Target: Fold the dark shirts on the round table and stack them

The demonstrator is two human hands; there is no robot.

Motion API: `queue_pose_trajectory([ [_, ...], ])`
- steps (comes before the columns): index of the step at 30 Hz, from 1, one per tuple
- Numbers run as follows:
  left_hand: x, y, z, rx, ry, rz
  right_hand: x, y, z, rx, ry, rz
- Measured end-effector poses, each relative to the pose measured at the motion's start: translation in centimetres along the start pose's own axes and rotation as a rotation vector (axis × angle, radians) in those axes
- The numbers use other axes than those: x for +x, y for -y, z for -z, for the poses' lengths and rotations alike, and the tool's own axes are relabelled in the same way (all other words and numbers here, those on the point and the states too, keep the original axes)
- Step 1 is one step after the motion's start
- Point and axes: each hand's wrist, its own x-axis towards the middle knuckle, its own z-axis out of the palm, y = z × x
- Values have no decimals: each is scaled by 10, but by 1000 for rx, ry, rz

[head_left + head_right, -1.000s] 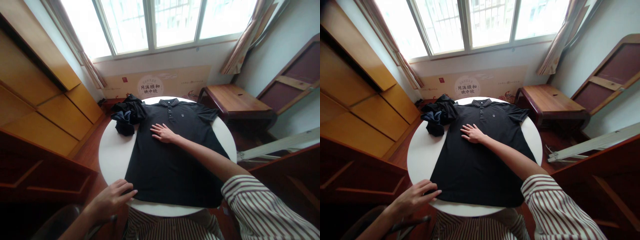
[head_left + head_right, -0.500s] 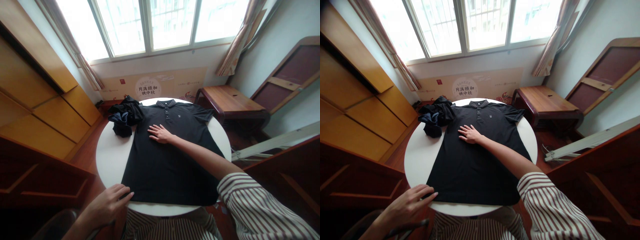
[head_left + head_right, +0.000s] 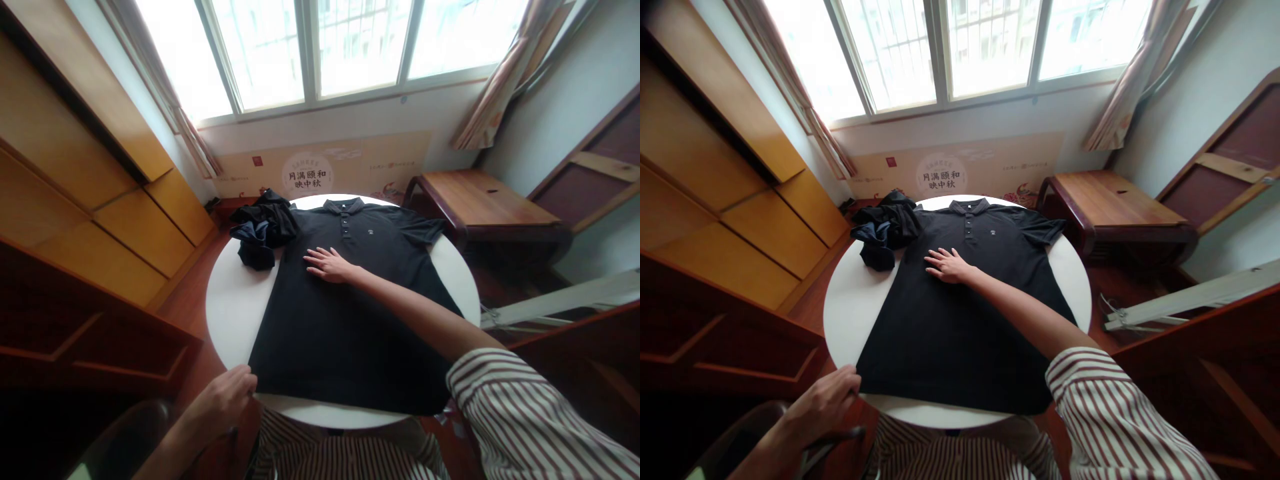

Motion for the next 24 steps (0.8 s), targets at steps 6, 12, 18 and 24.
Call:
queue_pose_trajectory([
  [6,-12,-15,-21,163,-284,146,5,46,-12,42,3,115],
  [12,-11,-16,-2,143,-267,125,-36,123,-40,71,-48,278],
  [18,66,8,38,85,-416,157,-87,191,-61,169,-60,545],
  [24,229,45,0,-109,-173,22,-82,184,-27,204,-15,769],
])
